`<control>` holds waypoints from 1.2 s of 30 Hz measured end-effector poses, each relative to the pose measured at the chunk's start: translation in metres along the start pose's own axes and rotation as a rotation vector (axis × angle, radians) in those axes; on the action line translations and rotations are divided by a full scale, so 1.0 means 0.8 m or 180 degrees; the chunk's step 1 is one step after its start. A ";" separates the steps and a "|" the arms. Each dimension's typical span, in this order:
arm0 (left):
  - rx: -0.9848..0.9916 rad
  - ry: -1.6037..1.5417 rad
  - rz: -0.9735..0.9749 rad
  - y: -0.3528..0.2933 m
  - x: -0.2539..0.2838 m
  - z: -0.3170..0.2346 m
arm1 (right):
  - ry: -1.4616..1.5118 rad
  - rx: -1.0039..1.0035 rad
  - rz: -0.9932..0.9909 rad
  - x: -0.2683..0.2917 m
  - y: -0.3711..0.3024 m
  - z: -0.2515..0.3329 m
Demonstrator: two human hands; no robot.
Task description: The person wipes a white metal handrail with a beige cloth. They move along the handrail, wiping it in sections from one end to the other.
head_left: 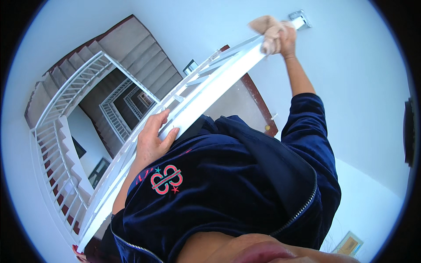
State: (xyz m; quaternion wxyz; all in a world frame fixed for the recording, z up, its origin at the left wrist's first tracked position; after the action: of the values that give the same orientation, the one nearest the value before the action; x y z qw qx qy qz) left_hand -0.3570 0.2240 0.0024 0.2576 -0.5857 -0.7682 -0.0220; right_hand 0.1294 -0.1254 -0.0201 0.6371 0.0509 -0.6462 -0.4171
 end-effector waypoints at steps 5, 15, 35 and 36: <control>0.0177 0.0129 0.0010 0.001 -0.007 -0.007 | -0.0440 -0.0496 0.0095 0.011 0.044 -0.153; -0.0023 0.0339 -0.0112 0.009 -0.001 -0.022 | -0.0382 -0.1191 0.0444 0.025 0.080 -0.195; -0.1350 0.0055 -0.1341 -0.004 0.035 -0.044 | 0.1420 0.1111 0.1025 -0.046 0.003 0.559; -0.1425 -0.0160 -0.1424 -0.007 0.039 -0.044 | 0.1507 0.1054 0.0804 -0.045 0.001 0.563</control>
State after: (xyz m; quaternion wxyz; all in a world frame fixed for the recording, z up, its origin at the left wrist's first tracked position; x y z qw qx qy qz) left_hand -0.3547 0.2381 0.0472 0.0921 -0.4447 -0.8602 -0.2321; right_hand -0.2537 0.1101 0.0245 0.7997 0.1689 -0.5403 -0.2003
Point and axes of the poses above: each hand's wrist, its own y-axis towards the middle knuckle, its own x-axis out of the back of the hand, z = x × y, the point moved 5 cm from there along y, towards the middle knuckle, and after that the axes turned 10 degrees about x, right-handed, at the moved point
